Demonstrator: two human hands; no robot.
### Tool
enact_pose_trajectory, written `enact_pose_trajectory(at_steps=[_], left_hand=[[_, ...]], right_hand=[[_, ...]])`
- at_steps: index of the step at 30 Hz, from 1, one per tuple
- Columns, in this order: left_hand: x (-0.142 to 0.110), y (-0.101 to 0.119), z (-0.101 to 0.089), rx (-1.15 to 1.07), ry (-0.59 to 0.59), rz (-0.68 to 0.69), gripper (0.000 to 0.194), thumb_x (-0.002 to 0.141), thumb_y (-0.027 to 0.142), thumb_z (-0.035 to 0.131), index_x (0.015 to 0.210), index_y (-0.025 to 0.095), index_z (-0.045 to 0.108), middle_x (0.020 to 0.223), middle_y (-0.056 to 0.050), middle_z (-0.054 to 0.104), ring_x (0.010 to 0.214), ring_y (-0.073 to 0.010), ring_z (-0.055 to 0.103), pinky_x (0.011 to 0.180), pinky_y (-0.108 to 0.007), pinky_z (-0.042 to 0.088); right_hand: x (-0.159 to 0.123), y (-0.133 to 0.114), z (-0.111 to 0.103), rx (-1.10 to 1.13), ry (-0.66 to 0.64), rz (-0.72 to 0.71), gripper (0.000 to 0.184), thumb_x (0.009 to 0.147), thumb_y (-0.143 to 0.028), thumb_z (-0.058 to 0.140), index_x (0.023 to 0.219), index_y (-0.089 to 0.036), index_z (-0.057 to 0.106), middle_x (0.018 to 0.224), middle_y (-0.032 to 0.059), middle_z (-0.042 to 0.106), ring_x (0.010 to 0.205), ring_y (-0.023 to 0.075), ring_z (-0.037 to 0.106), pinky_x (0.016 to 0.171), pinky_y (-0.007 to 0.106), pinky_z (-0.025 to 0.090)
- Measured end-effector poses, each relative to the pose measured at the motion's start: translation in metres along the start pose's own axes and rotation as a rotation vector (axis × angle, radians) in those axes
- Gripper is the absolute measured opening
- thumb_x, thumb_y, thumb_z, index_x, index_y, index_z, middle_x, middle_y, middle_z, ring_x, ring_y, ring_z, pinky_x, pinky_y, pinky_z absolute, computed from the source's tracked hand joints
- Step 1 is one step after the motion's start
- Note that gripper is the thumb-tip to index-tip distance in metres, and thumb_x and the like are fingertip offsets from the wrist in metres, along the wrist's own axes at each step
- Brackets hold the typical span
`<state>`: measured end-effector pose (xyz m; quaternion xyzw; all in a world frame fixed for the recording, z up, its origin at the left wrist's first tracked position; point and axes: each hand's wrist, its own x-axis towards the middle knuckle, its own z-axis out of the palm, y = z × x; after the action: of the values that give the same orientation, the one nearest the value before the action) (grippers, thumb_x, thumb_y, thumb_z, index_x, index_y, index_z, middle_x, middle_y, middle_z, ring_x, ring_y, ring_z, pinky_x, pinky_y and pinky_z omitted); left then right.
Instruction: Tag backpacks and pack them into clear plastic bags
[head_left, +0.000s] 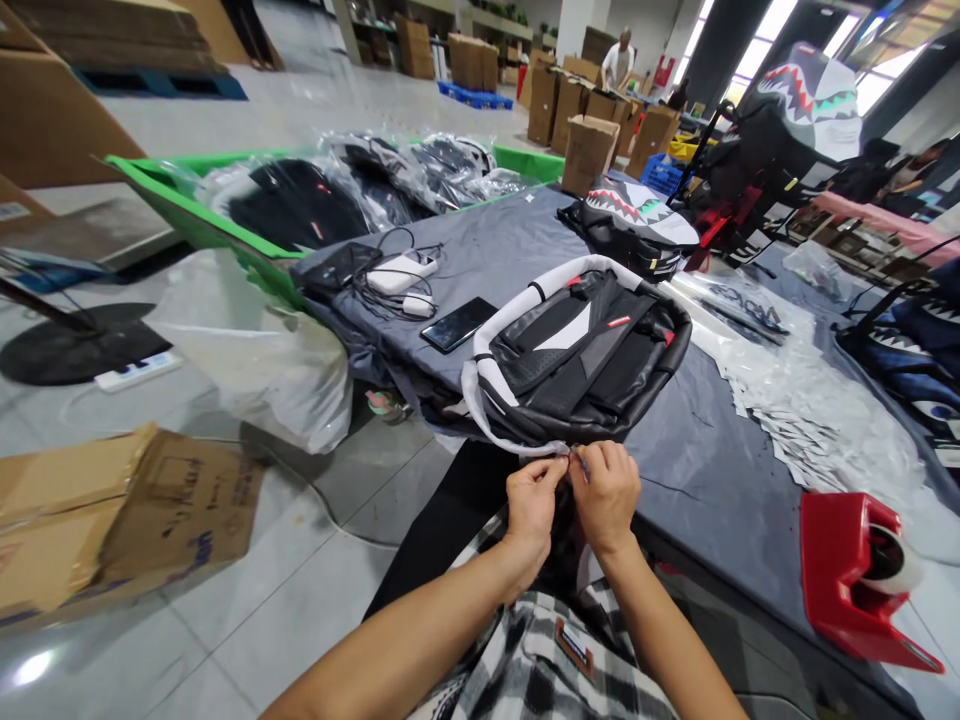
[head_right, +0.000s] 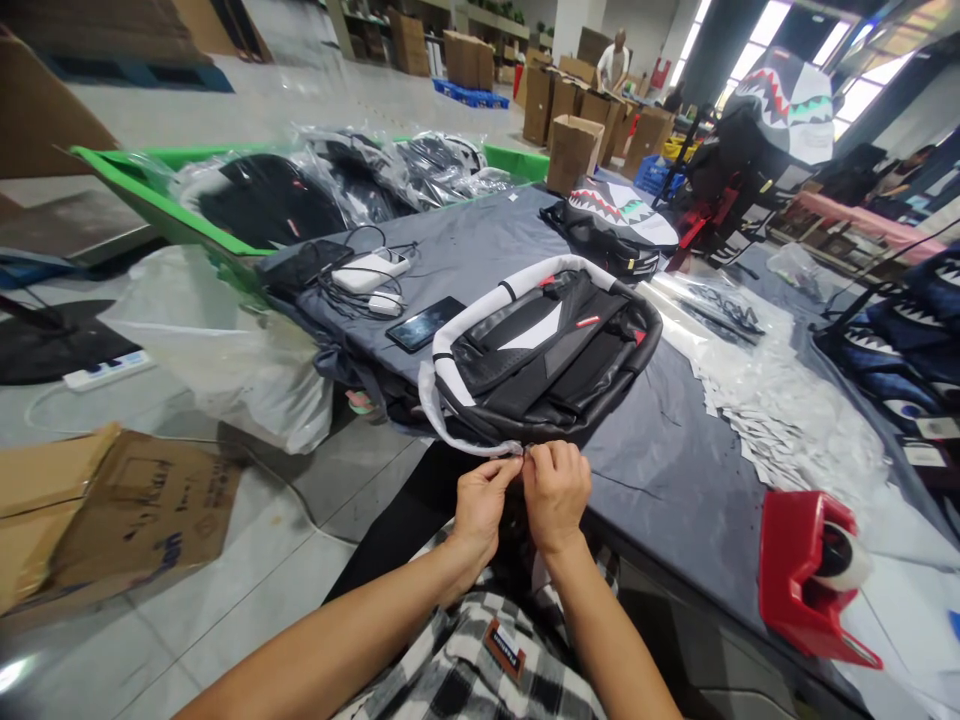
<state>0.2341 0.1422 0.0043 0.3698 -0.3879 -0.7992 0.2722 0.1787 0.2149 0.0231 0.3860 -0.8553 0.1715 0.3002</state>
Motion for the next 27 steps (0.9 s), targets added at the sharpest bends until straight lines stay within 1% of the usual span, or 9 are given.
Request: enact_pose_trajectory(at_steps=[4,6,9,13,17,19,22,24,27], left_hand=[[0.002,0.001,-0.006,0.081,-0.045,0.080,0.027,0.059,0.042,0.079,0.065,0.016,0.077,0.066,-0.004,0.072,0.065,-0.0181,0.061,0.067,-0.030,0.050],[0.003,0.004,-0.008,0.145,-0.092,0.113,0.026,0.063,0.043,0.077,0.066,0.017,0.078,0.067,-0.005,0.073,0.065,-0.0198,0.063,0.068,-0.031,0.051],[0.004,0.013,-0.008,0.201,-0.132,0.147,0.024,0.065,0.042,0.073,0.066,0.018,0.079,0.069,-0.006,0.074,0.066,-0.0208,0.064,0.070,-0.032,0.052],[0.003,0.029,0.000,0.182,-0.160,0.080,0.023,0.062,0.038,0.073,0.053,0.017,0.072,0.059,-0.004,0.067,0.061,-0.0170,0.058,0.059,-0.027,0.047],[-0.004,0.041,0.004,0.172,-0.231,0.033,0.026,0.065,0.038,0.072,0.051,0.015,0.069,0.056,-0.002,0.063,0.058,-0.0138,0.054,0.054,-0.024,0.043],[-0.012,0.044,0.000,0.179,-0.259,0.051,0.022,0.068,0.036,0.072,0.060,0.015,0.073,0.063,-0.003,0.068,0.062,-0.0152,0.059,0.058,-0.024,0.047],[-0.022,0.041,-0.011,0.124,-0.208,0.065,0.024,0.069,0.032,0.076,0.085,0.016,0.078,0.085,-0.006,0.077,0.082,-0.0203,0.070,0.080,-0.029,0.054],[-0.023,0.035,-0.017,0.053,-0.164,0.029,0.031,0.067,0.033,0.080,0.093,0.016,0.077,0.094,-0.009,0.078,0.092,-0.0224,0.071,0.091,-0.033,0.053],[-0.016,0.022,-0.016,-0.075,-0.229,-0.081,0.037,0.067,0.039,0.084,0.093,0.015,0.076,0.101,-0.010,0.077,0.101,-0.0241,0.070,0.098,-0.036,0.050]], right_hand=[[-0.002,0.001,0.008,-0.044,0.048,-0.074,0.032,0.098,-0.014,0.050,0.067,-0.022,0.053,0.071,0.0026,0.053,0.069,0.0186,0.043,0.065,0.032,0.030],[-0.003,0.001,0.007,-0.034,0.029,-0.127,0.030,0.098,-0.012,0.049,0.071,-0.022,0.056,0.072,0.0030,0.054,0.070,0.0185,0.044,0.064,0.031,0.031],[-0.003,0.001,-0.003,-0.034,-0.057,-0.190,0.022,0.099,-0.013,0.047,0.085,-0.020,0.062,0.081,0.0052,0.058,0.074,0.0190,0.047,0.065,0.031,0.034],[-0.002,-0.003,-0.016,-0.020,-0.138,-0.230,0.016,0.096,-0.023,0.051,0.101,-0.016,0.064,0.091,0.0102,0.062,0.079,0.0218,0.049,0.065,0.033,0.036],[-0.003,-0.004,-0.015,-0.043,-0.092,-0.206,0.013,0.096,-0.020,0.051,0.095,-0.017,0.064,0.086,0.0090,0.062,0.077,0.0220,0.048,0.063,0.034,0.035],[-0.003,-0.003,-0.012,-0.031,-0.070,-0.171,0.017,0.098,-0.017,0.049,0.090,-0.019,0.064,0.082,0.0066,0.062,0.075,0.0211,0.048,0.064,0.033,0.035],[-0.002,-0.001,-0.011,0.087,-0.048,-0.071,0.023,0.100,-0.019,0.050,0.082,-0.020,0.063,0.078,0.0038,0.064,0.073,0.0189,0.049,0.065,0.031,0.035],[-0.002,0.001,-0.012,0.247,-0.053,0.058,0.024,0.100,-0.023,0.051,0.079,-0.020,0.063,0.076,0.0025,0.065,0.072,0.0171,0.051,0.066,0.029,0.037],[-0.001,0.005,-0.012,0.522,-0.138,0.332,0.024,0.096,-0.034,0.056,0.079,-0.020,0.067,0.074,0.0012,0.065,0.069,0.0157,0.053,0.066,0.027,0.040]])
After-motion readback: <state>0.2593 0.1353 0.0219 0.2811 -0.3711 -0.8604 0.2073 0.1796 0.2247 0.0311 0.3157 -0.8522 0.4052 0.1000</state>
